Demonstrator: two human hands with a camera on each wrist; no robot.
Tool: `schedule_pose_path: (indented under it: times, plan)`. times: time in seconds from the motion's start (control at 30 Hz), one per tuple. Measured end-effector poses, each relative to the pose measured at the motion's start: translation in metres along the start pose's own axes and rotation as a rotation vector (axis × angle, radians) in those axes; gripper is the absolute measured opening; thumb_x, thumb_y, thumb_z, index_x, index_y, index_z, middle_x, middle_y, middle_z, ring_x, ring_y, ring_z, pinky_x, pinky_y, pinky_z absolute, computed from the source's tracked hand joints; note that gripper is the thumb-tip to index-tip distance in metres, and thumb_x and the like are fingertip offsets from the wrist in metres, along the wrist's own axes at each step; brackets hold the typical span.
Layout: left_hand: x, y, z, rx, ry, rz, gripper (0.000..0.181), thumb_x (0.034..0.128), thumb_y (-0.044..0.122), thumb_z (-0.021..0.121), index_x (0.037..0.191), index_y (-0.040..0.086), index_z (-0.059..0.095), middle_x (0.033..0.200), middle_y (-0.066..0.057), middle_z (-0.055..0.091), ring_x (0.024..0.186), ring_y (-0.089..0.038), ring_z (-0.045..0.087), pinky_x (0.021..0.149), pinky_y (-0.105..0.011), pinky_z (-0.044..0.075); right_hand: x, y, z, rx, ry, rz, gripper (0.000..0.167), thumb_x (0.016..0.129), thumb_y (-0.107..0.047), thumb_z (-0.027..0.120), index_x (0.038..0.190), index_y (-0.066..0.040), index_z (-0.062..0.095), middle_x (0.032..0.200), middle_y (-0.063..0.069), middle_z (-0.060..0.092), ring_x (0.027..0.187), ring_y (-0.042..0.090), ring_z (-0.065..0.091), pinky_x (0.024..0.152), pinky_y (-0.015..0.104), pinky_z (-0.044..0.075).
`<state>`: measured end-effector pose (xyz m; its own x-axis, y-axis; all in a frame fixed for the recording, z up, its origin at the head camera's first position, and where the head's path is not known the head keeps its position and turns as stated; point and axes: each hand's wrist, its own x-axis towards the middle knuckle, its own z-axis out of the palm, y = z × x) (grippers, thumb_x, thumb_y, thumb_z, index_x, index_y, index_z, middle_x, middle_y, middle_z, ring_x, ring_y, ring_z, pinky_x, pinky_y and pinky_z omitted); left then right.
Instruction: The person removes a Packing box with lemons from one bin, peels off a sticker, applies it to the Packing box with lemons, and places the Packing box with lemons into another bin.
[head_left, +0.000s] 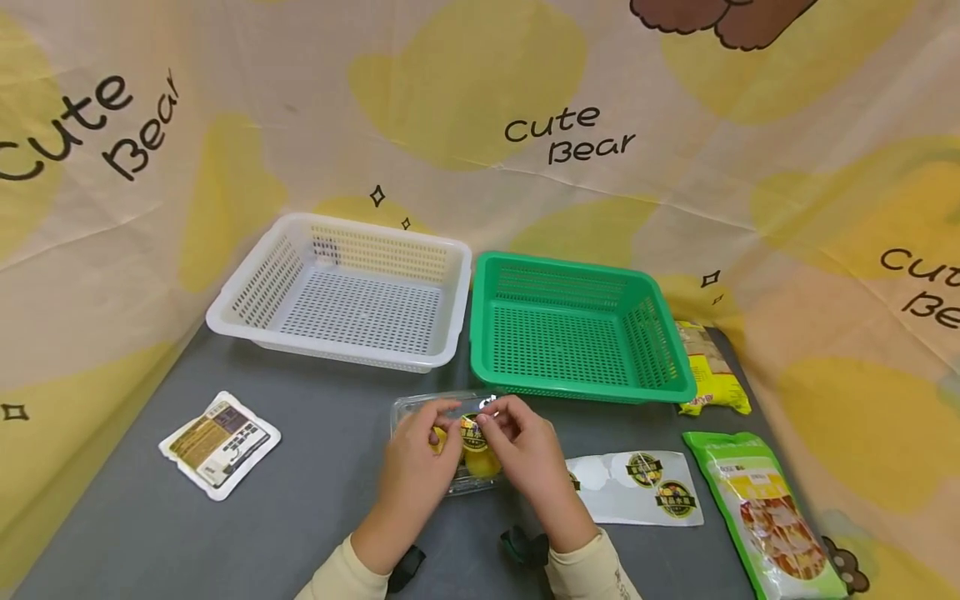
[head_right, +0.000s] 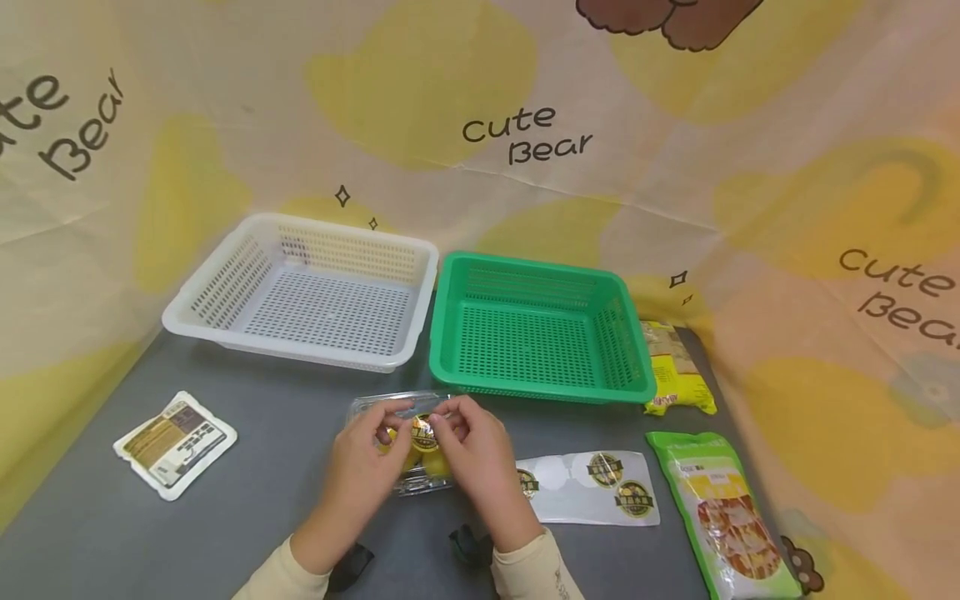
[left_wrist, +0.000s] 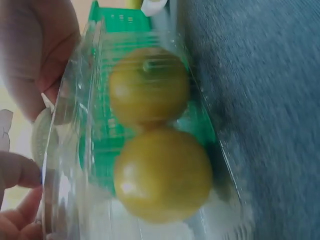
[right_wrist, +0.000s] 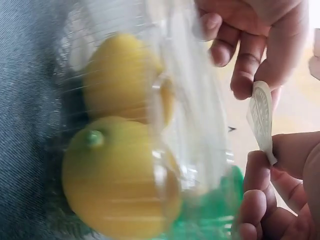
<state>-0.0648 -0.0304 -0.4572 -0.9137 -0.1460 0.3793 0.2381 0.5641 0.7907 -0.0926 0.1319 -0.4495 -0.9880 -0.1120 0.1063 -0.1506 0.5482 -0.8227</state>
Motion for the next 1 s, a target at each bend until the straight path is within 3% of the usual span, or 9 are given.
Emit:
schedule_pose_path:
  times: [0.1, 0.23, 0.37, 0.5, 0.63, 0.73, 0.87, 1.0]
  plan:
    - [0.001, -0.006, -0.001, 0.096, 0.007, 0.072, 0.014, 0.0887, 0.004, 0.078, 0.101, 0.01, 0.08, 0.081, 0.006, 0.069, 0.077, -0.017, 0.053, 0.066, -0.033, 0.045, 0.002, 0.002, 0.008, -0.128, 0.026, -0.052, 0.01, 0.099, -0.023, 0.078, 0.105, -0.016, 0.073, 0.082, -0.008, 0.066, 0.072, 0.01, 0.056, 0.062, 0.028, 0.048]
    - [-0.001, -0.013, 0.001, 0.227, 0.048, 0.217, 0.008, 0.0855, 0.005, 0.082, 0.093, 0.007, 0.084, 0.086, -0.001, 0.074, 0.079, -0.021, 0.056, 0.067, -0.035, 0.051, 0.003, 0.004, 0.015, -0.262, 0.071, -0.128, 0.014, 0.097, -0.022, 0.08, 0.107, -0.016, 0.074, 0.08, -0.011, 0.065, 0.074, 0.01, 0.054, 0.064, 0.03, 0.046]
    - [-0.004, -0.019, 0.003, 0.304, 0.094, 0.333, 0.01, 0.0826, 0.004, 0.085, 0.092, 0.004, 0.085, 0.082, -0.004, 0.073, 0.076, -0.024, 0.055, 0.067, -0.036, 0.05, 0.004, 0.006, 0.019, -0.298, 0.102, -0.164, 0.015, 0.096, -0.022, 0.082, 0.107, -0.015, 0.074, 0.079, -0.01, 0.065, 0.071, 0.01, 0.052, 0.062, 0.03, 0.045]
    - [-0.004, -0.023, 0.005, 0.336, 0.122, 0.394, 0.011, 0.0816, 0.005, 0.086, 0.093, 0.003, 0.085, 0.08, -0.006, 0.071, 0.075, -0.025, 0.053, 0.066, -0.036, 0.048, 0.005, 0.008, 0.022, -0.313, 0.128, -0.176, 0.016, 0.095, -0.023, 0.083, 0.106, -0.016, 0.075, 0.08, -0.01, 0.065, 0.071, 0.009, 0.052, 0.063, 0.03, 0.045]
    - [-0.005, -0.026, 0.006, 0.349, 0.127, 0.412, 0.01, 0.0815, 0.007, 0.086, 0.091, 0.003, 0.085, 0.079, -0.006, 0.069, 0.075, -0.027, 0.053, 0.066, -0.038, 0.048, 0.004, 0.011, 0.025, -0.322, 0.16, -0.197, 0.016, 0.093, -0.022, 0.085, 0.105, -0.016, 0.075, 0.083, -0.007, 0.066, 0.074, 0.012, 0.054, 0.065, 0.032, 0.046]
    - [-0.006, -0.028, 0.007, 0.349, 0.122, 0.39, 0.009, 0.0805, 0.008, 0.088, 0.088, 0.005, 0.085, 0.082, -0.006, 0.068, 0.078, -0.028, 0.054, 0.067, -0.041, 0.048, 0.003, 0.015, 0.028, -0.315, 0.19, -0.214, 0.018, 0.091, -0.02, 0.087, 0.104, -0.014, 0.075, 0.095, -0.002, 0.066, 0.086, 0.019, 0.057, 0.075, 0.038, 0.049]
    - [-0.008, -0.03, 0.007, 0.33, 0.101, 0.303, 0.015, 0.0791, 0.01, 0.091, 0.093, 0.01, 0.085, 0.103, -0.012, 0.069, 0.096, -0.036, 0.055, 0.074, -0.05, 0.043, 0.001, 0.02, 0.031, -0.262, 0.217, -0.176, 0.024, 0.09, -0.021, 0.088, 0.111, -0.015, 0.076, 0.123, 0.008, 0.062, 0.116, 0.033, 0.052, 0.097, 0.055, 0.043]
    - [-0.01, -0.033, 0.005, 0.293, 0.053, 0.195, 0.027, 0.0835, 0.014, 0.088, 0.109, 0.01, 0.082, 0.134, -0.021, 0.06, 0.12, -0.046, 0.047, 0.086, -0.063, 0.039, 0.001, 0.023, 0.032, -0.203, 0.202, -0.106, 0.037, 0.092, -0.026, 0.085, 0.125, -0.015, 0.073, 0.138, 0.016, 0.056, 0.133, 0.041, 0.042, 0.106, 0.064, 0.036]
